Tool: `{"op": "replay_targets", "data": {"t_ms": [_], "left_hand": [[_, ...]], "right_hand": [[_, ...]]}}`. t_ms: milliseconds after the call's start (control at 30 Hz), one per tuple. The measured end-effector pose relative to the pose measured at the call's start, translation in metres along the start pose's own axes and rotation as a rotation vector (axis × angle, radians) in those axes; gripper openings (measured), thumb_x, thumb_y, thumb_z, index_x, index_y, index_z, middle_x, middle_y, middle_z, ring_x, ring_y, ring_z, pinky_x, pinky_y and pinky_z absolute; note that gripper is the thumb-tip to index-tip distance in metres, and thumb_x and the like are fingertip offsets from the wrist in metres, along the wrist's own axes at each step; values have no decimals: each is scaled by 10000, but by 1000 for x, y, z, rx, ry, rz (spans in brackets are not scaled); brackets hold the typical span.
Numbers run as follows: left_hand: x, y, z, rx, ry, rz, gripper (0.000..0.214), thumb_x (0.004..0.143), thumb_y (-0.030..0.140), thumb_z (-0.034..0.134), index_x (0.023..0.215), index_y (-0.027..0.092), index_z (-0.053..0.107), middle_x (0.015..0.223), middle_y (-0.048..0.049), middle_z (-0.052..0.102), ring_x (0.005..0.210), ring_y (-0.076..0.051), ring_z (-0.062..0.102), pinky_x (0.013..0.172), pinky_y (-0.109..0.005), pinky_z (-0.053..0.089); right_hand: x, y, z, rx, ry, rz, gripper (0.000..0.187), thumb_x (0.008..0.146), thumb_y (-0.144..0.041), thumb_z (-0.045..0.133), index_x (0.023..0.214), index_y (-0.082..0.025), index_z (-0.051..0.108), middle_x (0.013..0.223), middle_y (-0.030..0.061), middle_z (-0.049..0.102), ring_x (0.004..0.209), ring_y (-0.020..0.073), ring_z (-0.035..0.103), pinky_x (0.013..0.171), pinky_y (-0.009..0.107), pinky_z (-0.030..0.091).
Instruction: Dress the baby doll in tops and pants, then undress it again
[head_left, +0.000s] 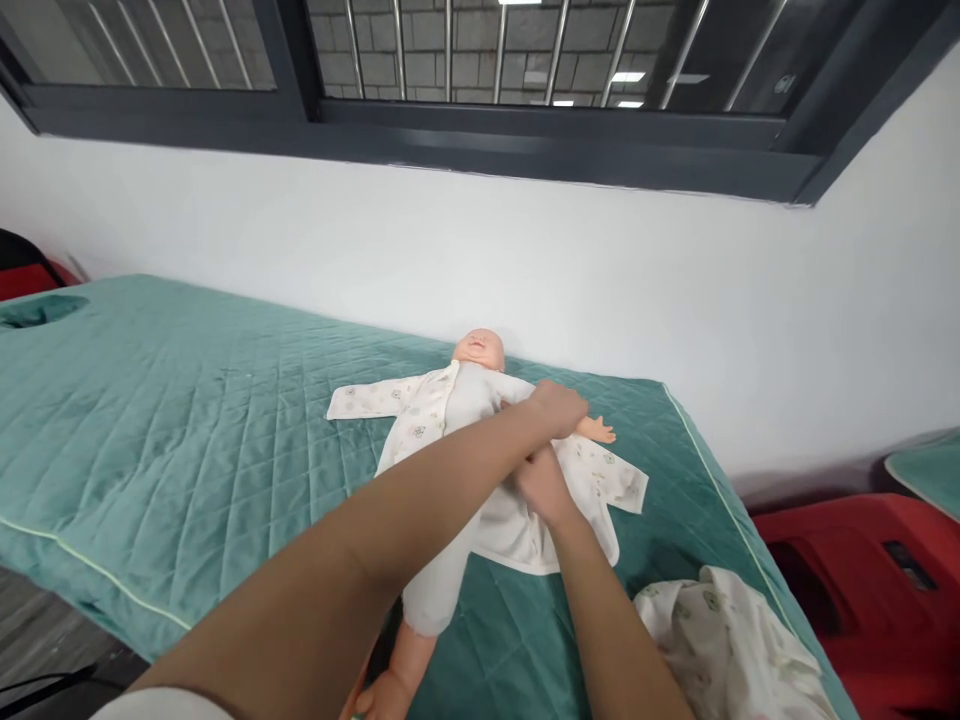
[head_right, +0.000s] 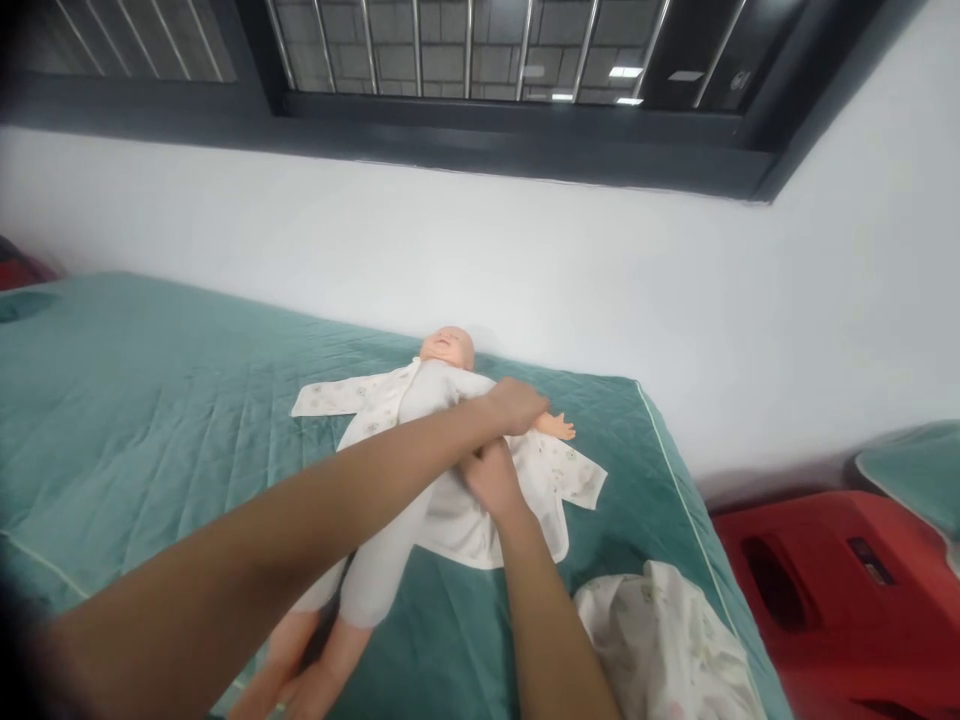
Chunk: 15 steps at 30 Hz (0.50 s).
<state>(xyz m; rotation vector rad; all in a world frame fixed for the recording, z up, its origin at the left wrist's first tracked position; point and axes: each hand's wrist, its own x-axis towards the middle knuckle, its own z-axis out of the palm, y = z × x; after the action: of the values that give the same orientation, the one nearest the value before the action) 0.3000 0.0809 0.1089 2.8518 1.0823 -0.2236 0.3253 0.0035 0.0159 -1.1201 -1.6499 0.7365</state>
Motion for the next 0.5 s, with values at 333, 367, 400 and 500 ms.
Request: {"op": "replay_targets", "data": {"t_ms": [333, 367, 400, 500], "left_hand": [[-15, -25, -9, -94, 109, -7, 347, 837, 192, 584, 1183, 218, 594, 1108, -100, 729, 959, -261, 693, 745, -324, 483], [-17, -26, -7, -105, 122, -3, 339, 838, 199, 584, 1176, 219, 596, 1104, -96, 729, 950, -261, 692, 743, -325, 481], [-18, -26, -4, -111, 134, -1, 331, 842, 205, 581, 1172, 219, 598, 1098, -94, 729, 943, -260, 691, 744, -328, 479], [-24, -26, 4, -92, 157, 12, 321, 831, 188, 580, 1150, 209, 613, 1062, -90, 736, 906, -256, 688, 749, -330, 471]], "right_hand": [[-5, 4, -76, -342, 66, 305, 278, 840, -491, 613, 864, -236, 722, 970, 78, 749, 954, 292, 678, 893, 441, 508], [-5, 11, -81, -455, 141, 391, 282, 793, -510, 654, 813, -231, 696, 936, 96, 737, 933, 303, 672, 871, 450, 506], [-4, 17, -84, -546, 192, 465, 305, 744, -533, 692, 763, -230, 665, 891, 104, 722, 915, 312, 666, 852, 457, 505], [-2, 34, -84, -555, 179, 528, 372, 658, -572, 745, 638, -239, 580, 699, 77, 657, 864, 339, 660, 836, 488, 500]]}}
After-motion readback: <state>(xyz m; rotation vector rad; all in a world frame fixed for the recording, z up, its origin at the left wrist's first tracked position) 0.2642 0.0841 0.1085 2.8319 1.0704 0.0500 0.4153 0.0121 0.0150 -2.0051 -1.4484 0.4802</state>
